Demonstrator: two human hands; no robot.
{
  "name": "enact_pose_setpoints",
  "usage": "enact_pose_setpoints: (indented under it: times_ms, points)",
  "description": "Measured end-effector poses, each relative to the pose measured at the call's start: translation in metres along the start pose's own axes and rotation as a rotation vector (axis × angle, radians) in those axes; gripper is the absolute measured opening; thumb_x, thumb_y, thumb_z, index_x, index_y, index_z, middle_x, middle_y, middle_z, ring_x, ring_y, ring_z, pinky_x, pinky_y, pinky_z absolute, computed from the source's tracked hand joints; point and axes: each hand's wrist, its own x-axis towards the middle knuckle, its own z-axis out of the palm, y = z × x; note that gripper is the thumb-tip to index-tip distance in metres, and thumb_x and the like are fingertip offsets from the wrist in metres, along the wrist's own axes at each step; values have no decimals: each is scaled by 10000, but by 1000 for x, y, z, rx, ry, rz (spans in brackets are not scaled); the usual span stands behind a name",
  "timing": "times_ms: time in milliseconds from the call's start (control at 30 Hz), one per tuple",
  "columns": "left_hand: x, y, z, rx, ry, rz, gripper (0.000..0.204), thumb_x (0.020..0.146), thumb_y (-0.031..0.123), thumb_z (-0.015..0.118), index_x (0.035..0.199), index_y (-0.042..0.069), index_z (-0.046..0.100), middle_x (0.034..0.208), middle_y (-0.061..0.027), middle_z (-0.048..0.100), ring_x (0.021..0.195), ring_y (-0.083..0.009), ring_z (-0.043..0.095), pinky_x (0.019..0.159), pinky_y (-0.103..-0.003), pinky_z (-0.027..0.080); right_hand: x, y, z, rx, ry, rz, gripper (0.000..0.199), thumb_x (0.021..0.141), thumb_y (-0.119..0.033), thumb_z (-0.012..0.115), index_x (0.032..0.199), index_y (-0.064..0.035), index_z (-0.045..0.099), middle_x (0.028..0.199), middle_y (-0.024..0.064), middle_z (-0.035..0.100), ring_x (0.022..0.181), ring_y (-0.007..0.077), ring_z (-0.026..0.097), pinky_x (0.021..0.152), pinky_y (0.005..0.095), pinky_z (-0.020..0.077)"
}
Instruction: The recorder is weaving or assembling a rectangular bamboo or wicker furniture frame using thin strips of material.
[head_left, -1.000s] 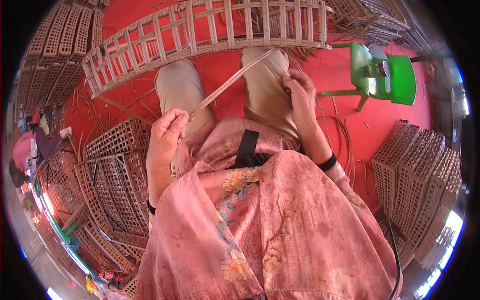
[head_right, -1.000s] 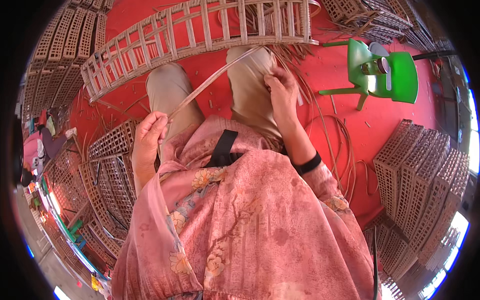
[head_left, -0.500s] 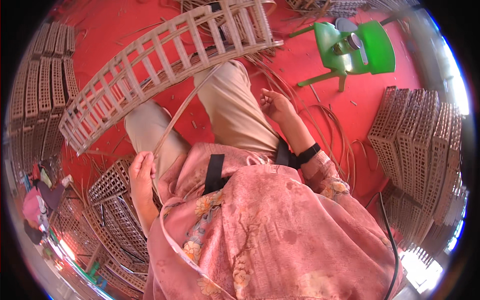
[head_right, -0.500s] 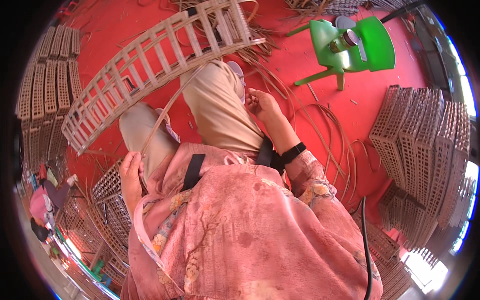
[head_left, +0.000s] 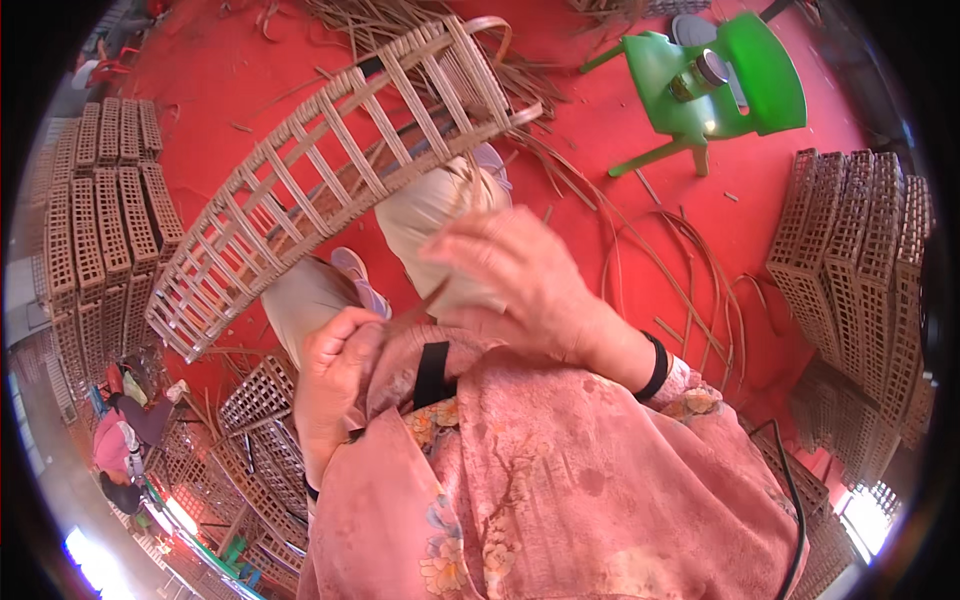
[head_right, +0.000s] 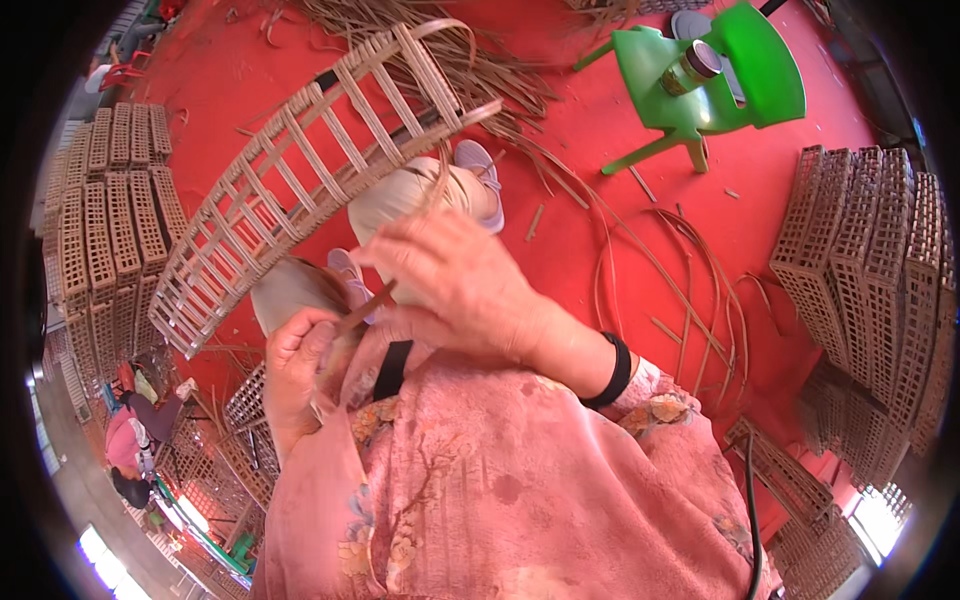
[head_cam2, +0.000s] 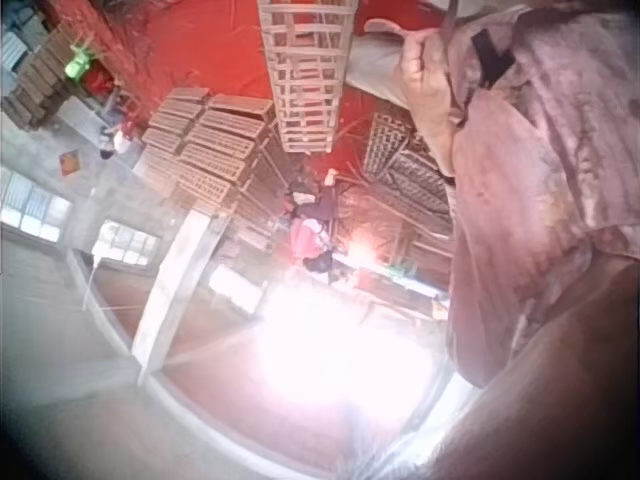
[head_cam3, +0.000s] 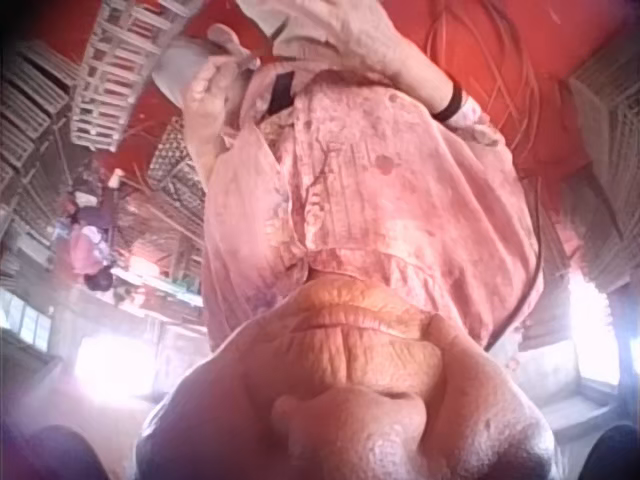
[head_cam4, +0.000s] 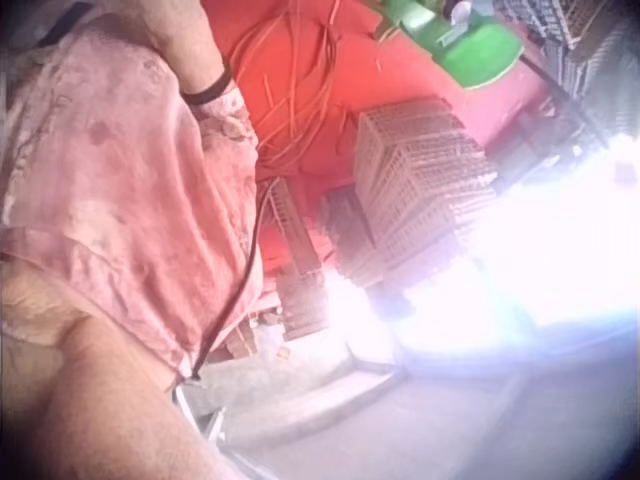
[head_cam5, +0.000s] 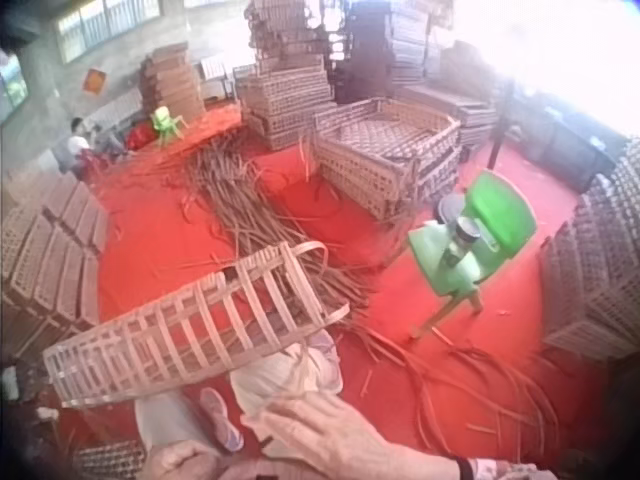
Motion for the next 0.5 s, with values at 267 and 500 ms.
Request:
enact_pose_setpoints:
  times_ms: [267,500]
  points:
    - [17,23,20,9,-165,165,178,993,206,630,995,31,663,737,64,556,634,-12,442,570,-197,371,-28,-3,1,-147,-106,3,384,800,-220,719,1158,-126,621,776,5,544,700,176,649,553,356,504]
    - [24,28,21,65,-103,318,195,979,222,650,994,28,664,715,29,575,625,-33,481,569,-215,401,-17,48,-119,-677,182,75,285,792,-40,616,1048,-125,708,925,20,709,765,196,669,647,312,537]
